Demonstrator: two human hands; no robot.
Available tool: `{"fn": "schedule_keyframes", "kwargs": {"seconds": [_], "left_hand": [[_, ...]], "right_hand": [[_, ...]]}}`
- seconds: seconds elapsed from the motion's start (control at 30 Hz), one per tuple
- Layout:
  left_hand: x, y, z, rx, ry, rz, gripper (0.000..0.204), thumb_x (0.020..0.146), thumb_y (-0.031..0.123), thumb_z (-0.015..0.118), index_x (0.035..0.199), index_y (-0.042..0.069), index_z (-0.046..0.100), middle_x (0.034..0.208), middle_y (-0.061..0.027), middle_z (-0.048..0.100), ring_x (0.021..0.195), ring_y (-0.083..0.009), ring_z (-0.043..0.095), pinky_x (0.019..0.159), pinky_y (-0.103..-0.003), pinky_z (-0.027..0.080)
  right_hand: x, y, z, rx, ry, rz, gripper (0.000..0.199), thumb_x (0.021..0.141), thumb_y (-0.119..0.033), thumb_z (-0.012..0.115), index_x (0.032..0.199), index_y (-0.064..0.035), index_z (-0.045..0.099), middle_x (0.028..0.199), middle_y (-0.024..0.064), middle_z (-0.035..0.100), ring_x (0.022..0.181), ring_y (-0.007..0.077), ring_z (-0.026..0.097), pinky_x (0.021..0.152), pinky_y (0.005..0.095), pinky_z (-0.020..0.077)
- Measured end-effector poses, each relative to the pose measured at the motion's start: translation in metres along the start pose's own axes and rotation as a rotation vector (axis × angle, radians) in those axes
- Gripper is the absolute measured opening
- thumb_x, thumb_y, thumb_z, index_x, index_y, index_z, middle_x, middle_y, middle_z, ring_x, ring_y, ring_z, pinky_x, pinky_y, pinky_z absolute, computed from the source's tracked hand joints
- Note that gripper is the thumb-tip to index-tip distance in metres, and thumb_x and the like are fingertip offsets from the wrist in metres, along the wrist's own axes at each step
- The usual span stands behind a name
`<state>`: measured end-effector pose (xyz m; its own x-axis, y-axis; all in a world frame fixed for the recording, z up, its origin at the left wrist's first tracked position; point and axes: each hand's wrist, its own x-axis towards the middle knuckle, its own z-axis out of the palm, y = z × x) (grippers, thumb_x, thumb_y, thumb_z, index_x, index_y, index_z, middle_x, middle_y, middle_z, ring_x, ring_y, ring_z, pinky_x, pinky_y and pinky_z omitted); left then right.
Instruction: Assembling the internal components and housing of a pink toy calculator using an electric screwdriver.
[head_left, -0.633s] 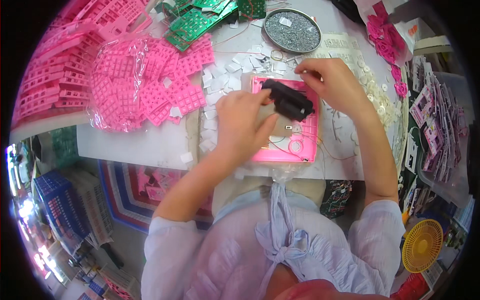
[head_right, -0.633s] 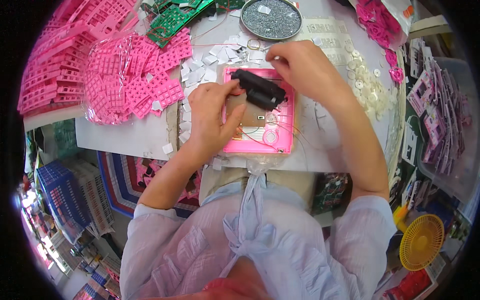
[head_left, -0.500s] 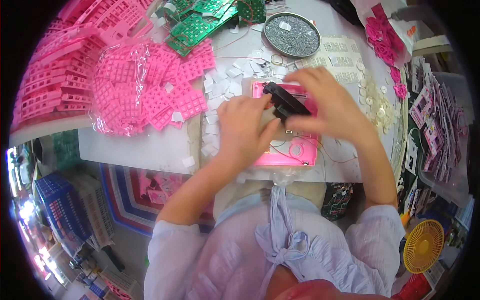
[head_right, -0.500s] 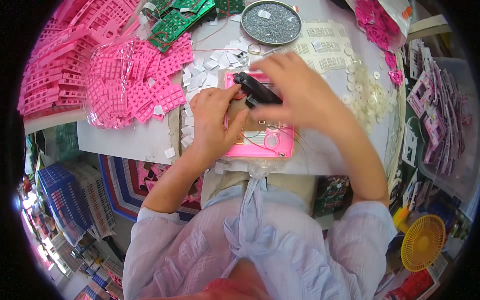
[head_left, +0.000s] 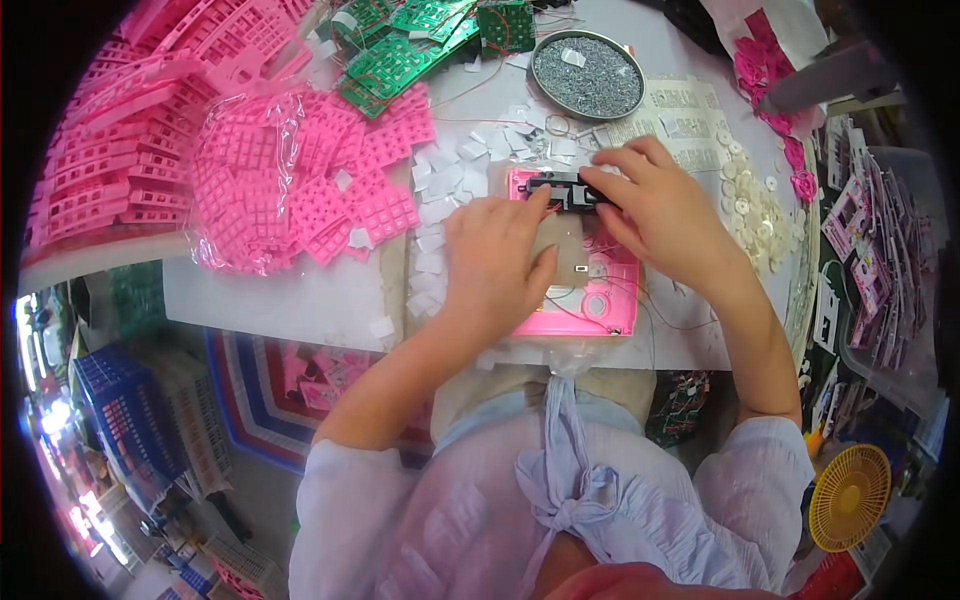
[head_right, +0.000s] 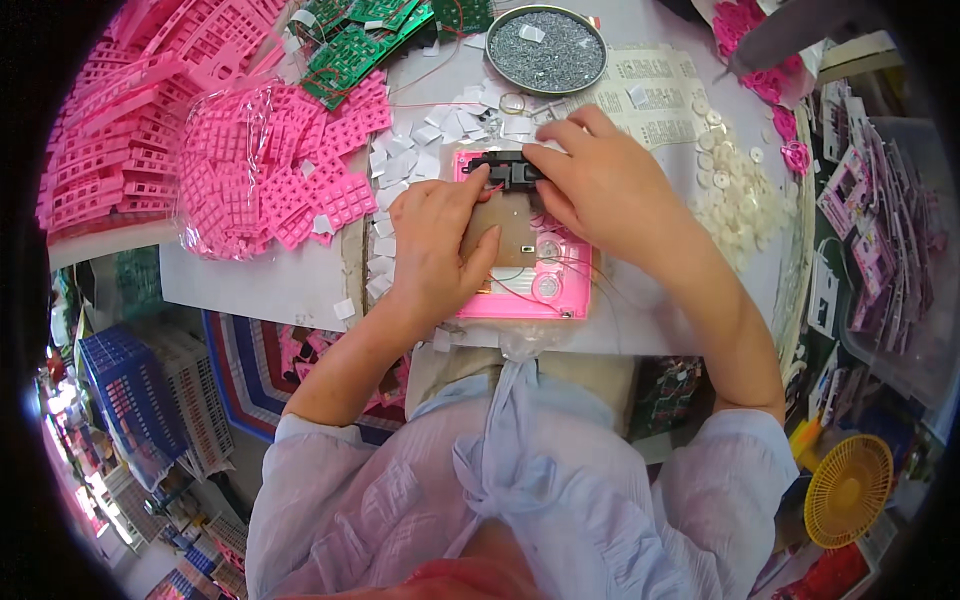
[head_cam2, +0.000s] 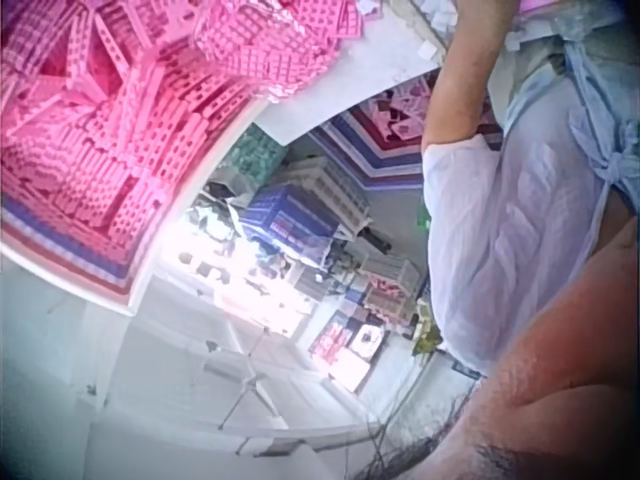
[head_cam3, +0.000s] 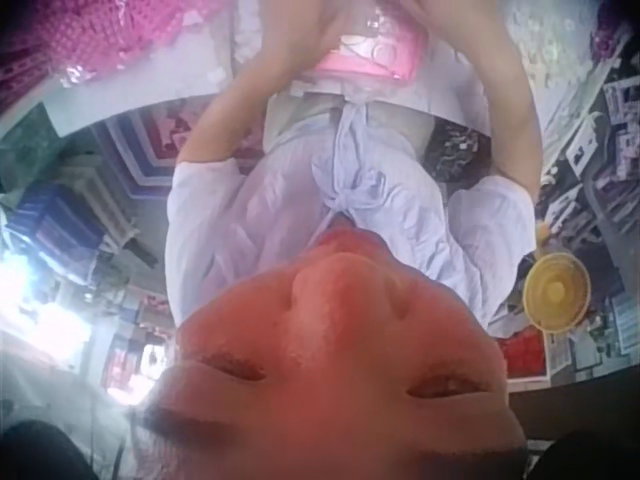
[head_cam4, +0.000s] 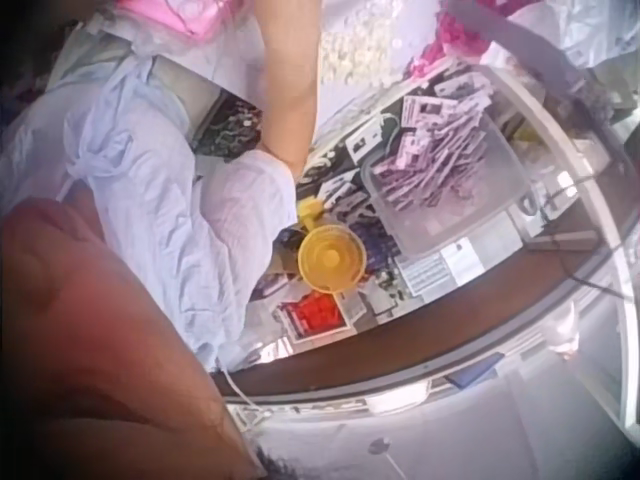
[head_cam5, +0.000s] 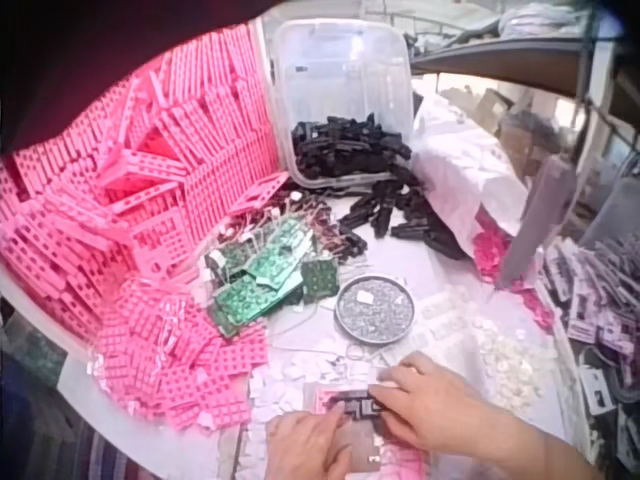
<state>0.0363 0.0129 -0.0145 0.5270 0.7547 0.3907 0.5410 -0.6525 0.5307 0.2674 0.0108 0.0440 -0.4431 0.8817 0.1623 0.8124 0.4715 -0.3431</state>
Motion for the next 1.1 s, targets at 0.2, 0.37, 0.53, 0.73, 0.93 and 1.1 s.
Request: {"fn": "schedule_keyframes", "kwargs": {"seconds": [0.2,0.37,0.53,0.73,0.93,1.1], "left_hand": [[0.009,0.008,-0.008,0.077,-0.096,-0.028,0.056,0.078,0.017,0.072,0.131,0.004,0.061,0.12,-0.0102,0.057,0.111,-0.0287,0.052,0.094,-0.045,0.034],[0.024,0.009,-0.023,0.188,-0.18,0.072,0.043,0.079,0.022,0.073,0.119,0.006,0.068,0.113,-0.0107,0.062,0.105,-0.0279,0.058,0.091,-0.045,0.041],[0.132,-0.045,-0.01,-0.012,-0.164,0.052,0.024,0.081,0.03,0.071,0.087,0.006,0.074,0.084,-0.0125,0.07,0.08,-0.0293,0.068,0.07,-0.042,0.052],[0.204,-0.059,0.056,0.407,-0.451,0.079,0.017,0.083,0.023,0.063,0.087,0.013,0.076,0.088,-0.0082,0.074,0.094,-0.0275,0.069,0.087,-0.051,0.042],[0.21,-0.054,0.076,0.526,-0.425,0.136,0.021,0.086,0.02,0.058,0.09,0.011,0.077,0.092,-0.0091,0.075,0.095,-0.0264,0.07,0.09,-0.05,0.039],[0.211,-0.056,0.06,0.336,-0.36,0.055,0.02,0.088,0.029,0.065,0.089,0.012,0.076,0.089,-0.0103,0.074,0.089,-0.0268,0.07,0.09,-0.05,0.039]], "right_hand": [[-0.014,0.009,0.028,-0.16,0.169,-0.06,0.039,0.082,-0.015,0.068,0.12,-0.0031,0.064,0.113,0.0098,0.064,0.108,0.0316,0.057,0.089,0.0403,0.0516],[-0.015,0.002,0.029,-0.203,0.073,-0.015,0.042,0.082,-0.015,0.069,0.122,-0.0033,0.063,0.115,0.0115,0.064,0.11,0.0331,0.057,0.091,0.0426,0.0494],[-0.012,0.044,0.0,0.629,-0.035,0.295,0.045,0.096,-0.029,0.059,0.128,0.0025,0.059,0.13,0.0154,0.06,0.12,0.0315,0.056,0.101,0.045,0.0455],[0.044,0.027,-0.062,1.652,0.534,-0.119,0.051,0.102,-0.042,0.047,0.124,0.0028,0.059,0.11,0.0157,0.063,0.098,0.0235,0.063,0.097,0.0453,0.0478],[0.049,0.033,-0.08,1.206,0.419,0.071,0.037,0.093,-0.015,0.066,0.124,0.0035,0.057,0.108,0.0106,0.062,0.092,0.0156,0.062,0.089,0.0362,0.0494],[0.031,0.029,-0.062,1.141,0.449,0.134,0.043,0.091,-0.008,0.066,0.13,0.0001,0.049,0.104,0.012,0.067,0.09,0.0208,0.065,0.087,0.0347,0.0504]]}}
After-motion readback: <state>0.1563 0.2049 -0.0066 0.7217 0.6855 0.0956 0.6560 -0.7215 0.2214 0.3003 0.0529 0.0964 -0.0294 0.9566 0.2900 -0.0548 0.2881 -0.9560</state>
